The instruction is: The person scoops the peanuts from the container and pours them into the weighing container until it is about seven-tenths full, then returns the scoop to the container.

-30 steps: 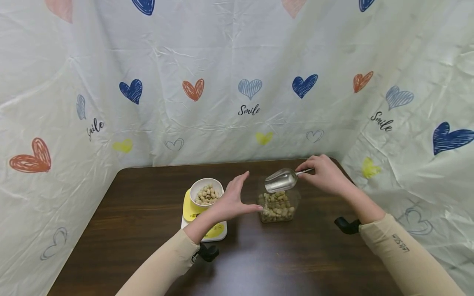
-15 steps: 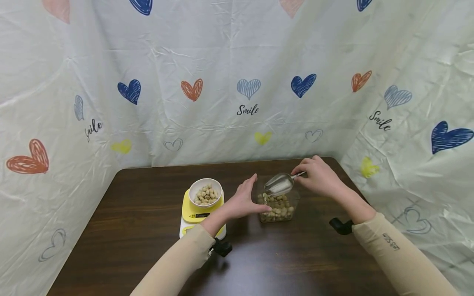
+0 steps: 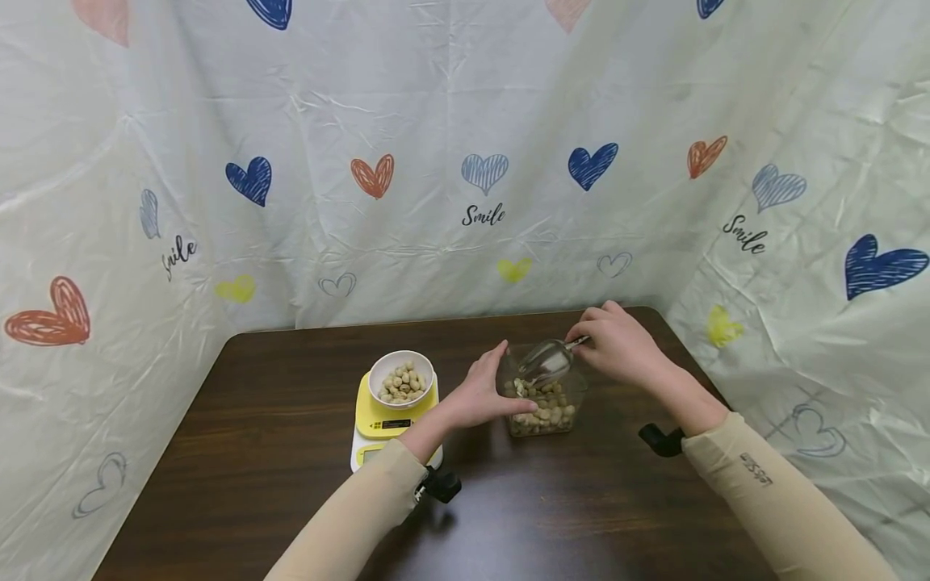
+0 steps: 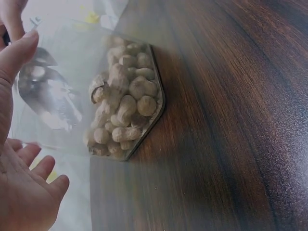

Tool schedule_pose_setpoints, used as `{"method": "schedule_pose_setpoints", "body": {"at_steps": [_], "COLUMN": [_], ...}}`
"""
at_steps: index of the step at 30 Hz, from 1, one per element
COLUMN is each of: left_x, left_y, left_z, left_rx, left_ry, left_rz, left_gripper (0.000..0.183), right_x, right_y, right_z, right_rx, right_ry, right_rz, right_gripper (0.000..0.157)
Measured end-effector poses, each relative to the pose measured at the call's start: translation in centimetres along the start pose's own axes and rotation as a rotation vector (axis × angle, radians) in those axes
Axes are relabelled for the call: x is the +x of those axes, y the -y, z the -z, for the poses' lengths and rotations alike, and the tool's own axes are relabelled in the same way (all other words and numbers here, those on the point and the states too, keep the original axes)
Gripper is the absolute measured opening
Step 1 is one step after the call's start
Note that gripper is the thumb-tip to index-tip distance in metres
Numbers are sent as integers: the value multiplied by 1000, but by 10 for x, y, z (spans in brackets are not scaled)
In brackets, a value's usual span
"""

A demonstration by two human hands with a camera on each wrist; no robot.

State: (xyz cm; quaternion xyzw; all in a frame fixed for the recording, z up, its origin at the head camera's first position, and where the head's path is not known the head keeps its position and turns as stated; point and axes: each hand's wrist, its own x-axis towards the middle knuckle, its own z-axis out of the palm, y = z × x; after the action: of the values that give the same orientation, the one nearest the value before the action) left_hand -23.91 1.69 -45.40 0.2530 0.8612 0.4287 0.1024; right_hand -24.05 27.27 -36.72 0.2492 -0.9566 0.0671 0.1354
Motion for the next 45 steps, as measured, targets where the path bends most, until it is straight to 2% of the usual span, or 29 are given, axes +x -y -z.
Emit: {"method": "schedule_pose_setpoints", "body": {"at_steps": [8,13,17,22,27,31,38,45], "left_x": [2,3,3,2,2,3,4,4], "left_y": [2,3,4,4,4,3,3,5], "left_z": [-1,-1,-2,-2,-2,-3,-4,-5], "left_rx": [11,1,-16,-29,-21,-17,-20,-17], "left_ry": [-6,-2,10,15,6,3,-16,-12], "left_rz": [-10,-17,-23,-24,-25,-31,-37,-24], "left_gripper": [106,105,104,102,103,103,107,105], "right_x": [2,4,4,6,12,15,13,11], "right_y": [2,4,8,13,13,9,3,-2], "right_z": [-4,-16,-27,-33,-29,-25,-26,-21], "right_rx": [-99,-175,-176,-133,-98,-64,62,163], "right_ry": [-45,-84,-87,-34,31,114,255,257], "right_rz": [120,220,245,224,206,162,92,18], "right_gripper": [14,12,10,11,9,9,10,9]}}
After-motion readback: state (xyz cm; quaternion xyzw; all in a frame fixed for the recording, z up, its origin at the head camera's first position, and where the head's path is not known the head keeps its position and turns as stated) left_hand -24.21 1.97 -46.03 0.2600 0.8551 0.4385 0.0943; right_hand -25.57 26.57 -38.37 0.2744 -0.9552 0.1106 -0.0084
